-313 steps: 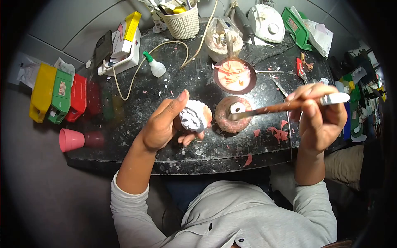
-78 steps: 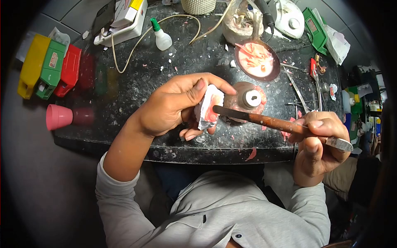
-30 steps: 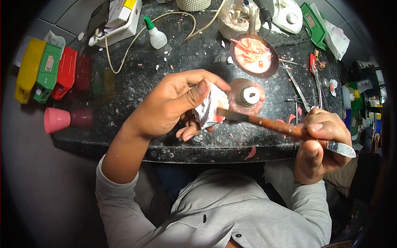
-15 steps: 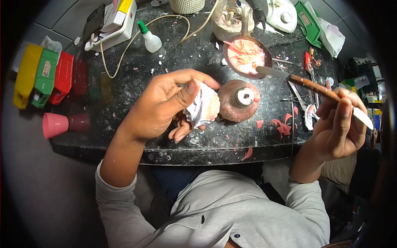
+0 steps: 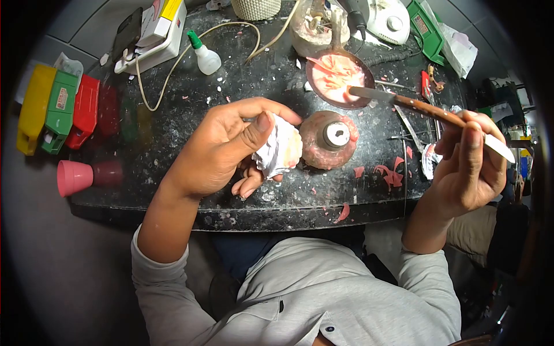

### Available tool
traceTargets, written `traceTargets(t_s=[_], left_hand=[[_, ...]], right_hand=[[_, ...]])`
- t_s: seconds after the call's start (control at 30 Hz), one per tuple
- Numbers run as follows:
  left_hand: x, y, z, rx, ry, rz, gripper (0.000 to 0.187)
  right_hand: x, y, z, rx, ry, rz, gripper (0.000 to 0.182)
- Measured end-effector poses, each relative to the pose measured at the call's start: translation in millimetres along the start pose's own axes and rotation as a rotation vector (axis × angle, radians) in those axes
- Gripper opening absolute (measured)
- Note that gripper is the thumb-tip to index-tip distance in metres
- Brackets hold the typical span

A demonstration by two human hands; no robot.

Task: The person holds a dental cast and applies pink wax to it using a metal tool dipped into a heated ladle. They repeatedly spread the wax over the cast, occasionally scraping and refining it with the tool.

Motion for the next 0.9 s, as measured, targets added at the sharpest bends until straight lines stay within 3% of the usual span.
traceTargets(t_s=[0.1, 0.2, 0.23, 0.83, 0.9], left_hand=[[1.8, 2.2, 1.5, 0.049, 0.053, 0.035, 0.047], [0.4, -0.2, 3.5, 0.01, 0.045, 0.046, 0.056], [0.7, -0.4, 4.1, 0.011, 0.047, 0.046, 0.056], [1.9, -2.5, 3.3, 0.009, 0.01, 0.101, 0.053], [1.9, -2.1, 3.9, 0.037, 0.015, 0.068, 0.04]], right_hand=[[-2.0, 3.0, 0.9, -0.09, -0.034, 0.091, 0.021], [9.5, -11.8, 12.6, -0.064, -0.129, 0.086, 0.024], [16.0, -19.0, 16.3, -0.045, -0.199, 0.183, 0.027], [20.5, -26.8, 17.2, 0.089, -0.141, 0.272, 0.021], [19.7, -26.5, 17.7, 0.09, -0.142, 0.279, 0.02]])
Point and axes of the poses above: each hand's wrist, its own x-axis away from the middle knuckle, its own y-axis out of the back of the hand, z = x × y, the point moved 5 cm from there along -x, towards the middle knuckle, and after that the axes turned 12 degrees about -y, right-handed, at the moved point
